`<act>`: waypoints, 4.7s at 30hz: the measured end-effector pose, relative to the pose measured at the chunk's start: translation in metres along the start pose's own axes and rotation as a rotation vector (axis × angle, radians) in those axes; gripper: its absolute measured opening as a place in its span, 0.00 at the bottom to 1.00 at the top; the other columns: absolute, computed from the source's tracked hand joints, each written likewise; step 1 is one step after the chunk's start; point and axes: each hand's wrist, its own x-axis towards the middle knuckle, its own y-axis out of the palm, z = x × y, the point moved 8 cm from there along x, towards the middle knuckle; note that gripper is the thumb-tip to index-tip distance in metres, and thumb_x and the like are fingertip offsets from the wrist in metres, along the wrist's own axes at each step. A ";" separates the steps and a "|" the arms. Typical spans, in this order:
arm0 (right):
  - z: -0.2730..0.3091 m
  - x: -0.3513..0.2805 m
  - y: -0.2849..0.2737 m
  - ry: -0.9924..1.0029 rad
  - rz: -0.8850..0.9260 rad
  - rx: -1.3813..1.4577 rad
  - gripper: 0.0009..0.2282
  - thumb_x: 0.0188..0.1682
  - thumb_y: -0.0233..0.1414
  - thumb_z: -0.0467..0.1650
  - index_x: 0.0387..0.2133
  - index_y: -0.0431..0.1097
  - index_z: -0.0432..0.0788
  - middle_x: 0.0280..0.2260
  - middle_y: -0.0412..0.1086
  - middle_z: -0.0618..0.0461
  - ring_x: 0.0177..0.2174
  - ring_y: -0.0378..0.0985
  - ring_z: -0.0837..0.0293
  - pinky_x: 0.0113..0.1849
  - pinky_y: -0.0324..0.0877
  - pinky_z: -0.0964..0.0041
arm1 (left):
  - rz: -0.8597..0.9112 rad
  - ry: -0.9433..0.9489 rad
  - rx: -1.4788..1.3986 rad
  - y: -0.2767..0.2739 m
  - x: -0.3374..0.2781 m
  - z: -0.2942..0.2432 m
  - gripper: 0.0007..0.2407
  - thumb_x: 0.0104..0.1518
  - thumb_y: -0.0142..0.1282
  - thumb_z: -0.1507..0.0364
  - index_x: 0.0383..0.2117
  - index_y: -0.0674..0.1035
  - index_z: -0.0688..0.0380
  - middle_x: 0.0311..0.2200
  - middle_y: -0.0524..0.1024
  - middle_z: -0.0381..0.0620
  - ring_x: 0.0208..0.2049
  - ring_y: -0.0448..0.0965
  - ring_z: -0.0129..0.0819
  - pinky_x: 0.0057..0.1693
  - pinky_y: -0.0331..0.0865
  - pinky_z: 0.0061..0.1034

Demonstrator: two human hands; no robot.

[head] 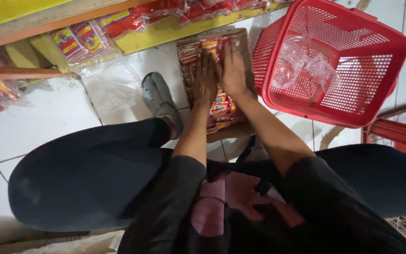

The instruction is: The person organizes small packaged packets into a cardboard box while sitting on the floor, then places the box on a shelf and arranges more packets onto the shelf by hand.

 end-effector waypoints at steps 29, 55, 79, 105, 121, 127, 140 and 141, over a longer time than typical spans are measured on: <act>-0.023 -0.085 -0.198 0.056 -0.335 -0.008 0.41 0.47 0.65 0.24 0.73 0.46 0.39 0.62 0.49 0.28 0.62 0.55 0.32 0.65 0.51 0.42 | -0.583 -1.661 -0.057 -0.083 -0.024 0.184 0.37 0.46 0.65 0.49 0.56 0.67 0.61 0.52 0.68 0.54 0.53 0.70 0.50 0.59 0.66 0.45; 0.088 -0.049 -0.118 -0.080 0.132 0.277 0.31 0.45 0.60 0.23 0.65 0.59 0.39 0.53 0.65 0.34 0.53 0.65 0.36 0.54 0.66 0.47 | -0.779 -0.950 -0.820 -0.047 -0.022 0.117 0.16 0.60 0.47 0.63 0.47 0.81 0.58 0.44 0.82 0.54 0.45 0.82 0.45 0.53 0.74 0.36; -0.085 -0.074 -0.253 0.203 -0.527 -0.097 0.31 0.41 0.57 0.21 0.63 0.66 0.45 0.59 0.53 0.37 0.62 0.59 0.41 0.63 0.61 0.45 | -1.136 -0.533 -0.493 -0.208 -0.001 0.059 0.18 0.57 0.61 0.71 0.53 0.72 0.57 0.52 0.72 0.53 0.56 0.71 0.54 0.67 0.58 0.49; -0.041 -0.031 -0.121 0.050 -0.041 0.119 0.28 0.43 0.66 0.29 0.59 0.69 0.44 0.54 0.56 0.37 0.53 0.61 0.40 0.49 0.68 0.51 | -0.560 -1.486 -0.524 -0.241 0.002 0.282 0.43 0.32 0.78 0.52 0.52 0.65 0.63 0.61 0.51 0.64 0.66 0.49 0.62 0.60 0.62 0.52; -0.111 -0.086 0.001 0.599 0.688 0.450 0.19 0.46 0.53 0.33 0.51 0.69 0.44 0.34 0.74 0.52 0.23 0.69 0.58 0.20 0.69 0.56 | -1.133 -0.703 -1.483 -0.243 0.000 0.175 0.36 0.37 0.75 0.80 0.54 0.63 0.70 0.40 0.77 0.55 0.36 0.80 0.37 0.43 0.77 0.30; -0.141 -0.126 -0.017 0.500 0.765 0.388 0.13 0.49 0.50 0.31 0.45 0.74 0.41 0.24 0.70 0.50 0.14 0.59 0.56 0.16 0.57 0.60 | -0.631 -0.242 -1.720 -0.405 -0.135 0.025 0.29 0.46 0.68 0.80 0.54 0.64 0.65 0.41 0.79 0.59 0.40 0.84 0.39 0.48 0.80 0.32; -0.103 -0.140 -0.037 0.746 0.837 0.768 0.21 0.52 0.36 0.24 0.56 0.69 0.33 0.34 0.76 0.40 0.22 0.75 0.57 0.23 0.72 0.67 | -1.167 -0.308 -1.510 -0.476 -0.305 0.304 0.27 0.53 0.63 0.88 0.57 0.61 0.68 0.46 0.76 0.58 0.46 0.81 0.42 0.57 0.79 0.33; -0.102 -0.143 -0.038 0.821 0.839 0.796 0.18 0.55 0.37 0.25 0.56 0.68 0.33 0.35 0.76 0.40 0.25 0.79 0.55 0.25 0.77 0.66 | -1.133 -0.320 -1.493 -0.460 -0.284 0.338 0.26 0.53 0.64 0.89 0.55 0.61 0.70 0.46 0.76 0.58 0.46 0.82 0.42 0.57 0.79 0.33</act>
